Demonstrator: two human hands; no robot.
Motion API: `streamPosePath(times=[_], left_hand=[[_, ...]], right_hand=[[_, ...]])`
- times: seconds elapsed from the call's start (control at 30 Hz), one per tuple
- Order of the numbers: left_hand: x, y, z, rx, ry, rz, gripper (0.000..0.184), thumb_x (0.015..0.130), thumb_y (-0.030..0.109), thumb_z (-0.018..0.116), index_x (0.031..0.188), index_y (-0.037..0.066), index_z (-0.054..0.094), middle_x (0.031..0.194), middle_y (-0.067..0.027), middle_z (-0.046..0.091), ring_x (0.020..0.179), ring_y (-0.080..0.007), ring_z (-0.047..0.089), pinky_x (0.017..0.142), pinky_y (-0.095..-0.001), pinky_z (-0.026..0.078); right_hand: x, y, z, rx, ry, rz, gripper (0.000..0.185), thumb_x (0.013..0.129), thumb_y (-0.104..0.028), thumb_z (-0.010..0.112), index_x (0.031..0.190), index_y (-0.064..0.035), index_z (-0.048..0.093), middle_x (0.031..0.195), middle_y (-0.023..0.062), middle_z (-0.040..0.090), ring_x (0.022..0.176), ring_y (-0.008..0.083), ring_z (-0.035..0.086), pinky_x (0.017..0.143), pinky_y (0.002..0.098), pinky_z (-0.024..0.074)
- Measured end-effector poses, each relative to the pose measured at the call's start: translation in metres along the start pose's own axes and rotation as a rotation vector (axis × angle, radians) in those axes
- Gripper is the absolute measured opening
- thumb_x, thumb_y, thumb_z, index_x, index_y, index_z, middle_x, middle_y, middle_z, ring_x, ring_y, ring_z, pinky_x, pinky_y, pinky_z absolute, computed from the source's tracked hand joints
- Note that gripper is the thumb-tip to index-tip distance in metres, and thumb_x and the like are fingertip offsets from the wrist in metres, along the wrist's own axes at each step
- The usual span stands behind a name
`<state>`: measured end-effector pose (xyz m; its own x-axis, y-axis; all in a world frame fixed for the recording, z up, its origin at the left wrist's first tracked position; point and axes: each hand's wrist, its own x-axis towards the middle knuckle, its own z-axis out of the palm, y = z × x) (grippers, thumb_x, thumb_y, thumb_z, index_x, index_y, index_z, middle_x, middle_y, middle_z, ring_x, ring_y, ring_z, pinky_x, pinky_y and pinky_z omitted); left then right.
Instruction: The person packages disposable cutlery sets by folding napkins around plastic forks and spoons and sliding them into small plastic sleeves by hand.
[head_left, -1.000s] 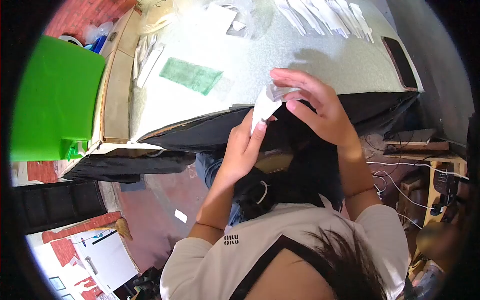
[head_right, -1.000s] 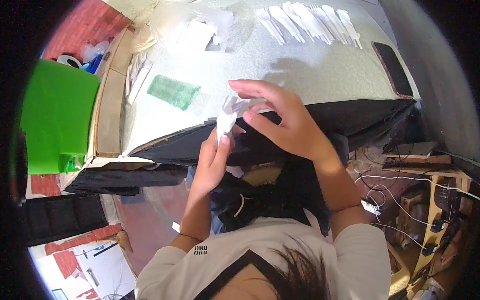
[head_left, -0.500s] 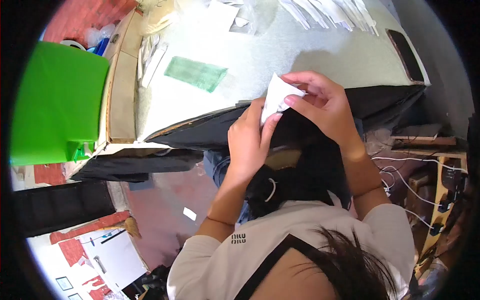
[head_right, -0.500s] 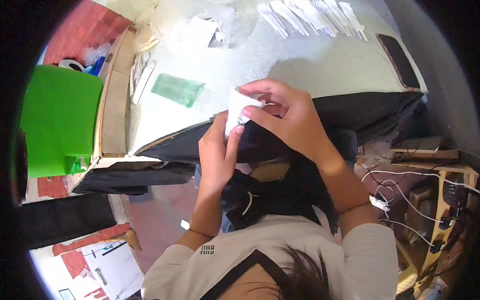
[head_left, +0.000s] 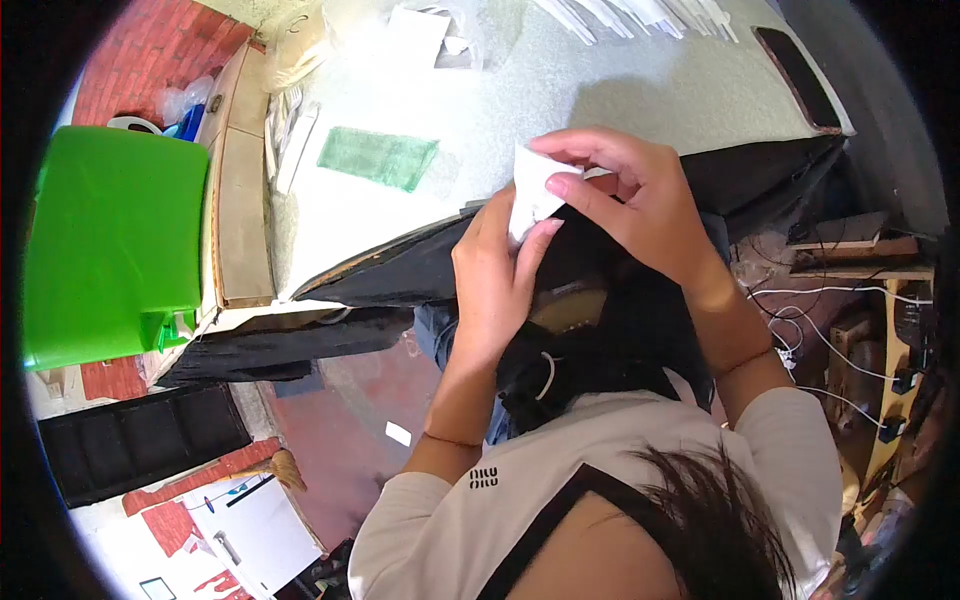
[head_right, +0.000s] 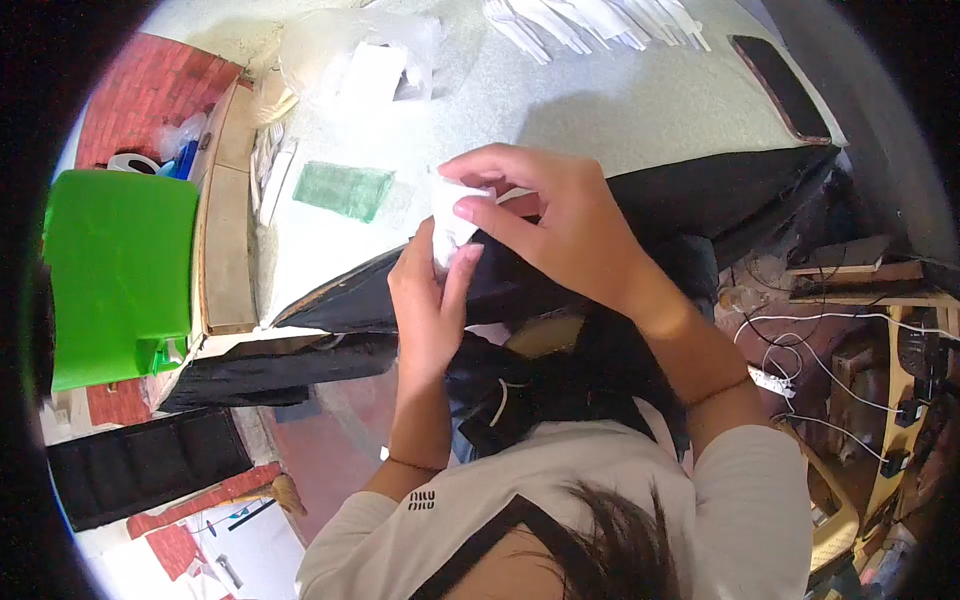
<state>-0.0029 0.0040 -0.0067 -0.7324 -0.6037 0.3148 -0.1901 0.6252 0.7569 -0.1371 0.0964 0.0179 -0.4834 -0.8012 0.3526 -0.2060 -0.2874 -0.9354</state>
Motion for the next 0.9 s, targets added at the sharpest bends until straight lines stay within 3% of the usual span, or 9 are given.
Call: streamPosePath(times=[0.07,0.17,0.27,0.37,0.47,0.63,0.83,0.9], left_hand=[[-0.001,0.008,0.002,-0.169,0.034,-0.155,0.033,0.078,0.007,0.064,0.107,-0.001,0.050,0.078,-0.0110,0.059,0.064,-0.0147,0.058,0.062,-0.0278,0.046],[-0.003,0.006,0.007,-0.210,0.292,-0.044,0.037,0.069,0.002,0.071,0.103,-0.003,0.056,0.081,-0.0098,0.063,0.068,-0.0141,0.062,0.065,-0.0251,0.048],[0.000,-0.007,0.005,0.131,0.408,0.310,0.034,0.065,0.003,0.076,0.095,-0.004,0.062,0.083,-0.0117,0.066,0.075,-0.0151,0.063,0.069,-0.0248,0.048],[-0.002,-0.008,0.009,0.094,0.396,0.256,0.032,0.063,0.002,0.076,0.092,-0.004,0.064,0.086,-0.0135,0.067,0.077,-0.0159,0.064,0.072,-0.0249,0.048],[-0.003,-0.010,0.015,0.090,0.453,0.325,0.038,0.060,0.006,0.078,0.094,-0.002,0.064,0.083,-0.0151,0.065,0.066,-0.0219,0.064,0.064,-0.0267,0.049],[-0.006,-0.010,0.019,0.025,0.480,0.275,0.036,0.064,-0.001,0.073,0.098,-0.004,0.063,0.086,-0.0159,0.066,0.074,-0.0181,0.064,0.068,-0.0260,0.048],[-0.008,-0.011,0.016,0.081,0.456,0.241,0.033,0.068,-0.004,0.069,0.100,-0.004,0.062,0.086,-0.0166,0.065,0.075,-0.0159,0.063,0.069,-0.0252,0.048],[-0.008,-0.011,0.016,0.089,0.452,0.245,0.033,0.068,-0.004,0.068,0.100,-0.004,0.063,0.086,-0.0166,0.065,0.074,-0.0158,0.063,0.069,-0.0249,0.048]], right_hand=[[0.001,0.000,0.002,-0.010,0.048,0.006,0.024,0.079,-0.008,0.062,0.102,-0.0018,0.061,0.088,0.0102,0.063,0.079,0.0110,0.059,0.067,0.0234,0.0511],[0.001,-0.002,0.002,-0.024,0.075,0.030,0.023,0.078,-0.009,0.064,0.100,-0.0018,0.061,0.082,0.0097,0.063,0.076,0.0096,0.059,0.064,0.0217,0.0501],[0.001,0.002,0.003,-0.020,0.101,0.050,0.020,0.078,-0.007,0.064,0.097,-0.0014,0.061,0.077,0.0079,0.063,0.072,0.0078,0.059,0.061,0.0196,0.0488],[0.000,0.008,0.007,0.030,0.148,0.047,0.018,0.078,-0.005,0.065,0.095,0.0000,0.061,0.074,0.0062,0.062,0.068,0.0067,0.058,0.059,0.0185,0.0479],[0.000,0.007,0.013,0.061,0.178,0.029,0.017,0.078,-0.004,0.064,0.093,0.0018,0.060,0.072,0.0053,0.061,0.066,0.0062,0.058,0.056,0.0186,0.0475],[0.000,0.004,0.018,0.109,0.162,0.031,0.017,0.078,-0.003,0.063,0.094,0.0019,0.059,0.071,0.0060,0.060,0.063,0.0071,0.059,0.054,0.0192,0.0473],[0.001,-0.006,0.021,-0.082,0.132,0.054,0.015,0.077,-0.005,0.062,0.092,-0.0017,0.061,0.071,0.0089,0.060,0.060,0.0101,0.060,0.052,0.0211,0.0466],[-0.002,0.000,0.023,-0.183,0.145,-0.015,0.017,0.078,-0.004,0.063,0.094,-0.0010,0.062,0.072,0.0066,0.061,0.062,0.0067,0.057,0.053,0.0193,0.0457]])
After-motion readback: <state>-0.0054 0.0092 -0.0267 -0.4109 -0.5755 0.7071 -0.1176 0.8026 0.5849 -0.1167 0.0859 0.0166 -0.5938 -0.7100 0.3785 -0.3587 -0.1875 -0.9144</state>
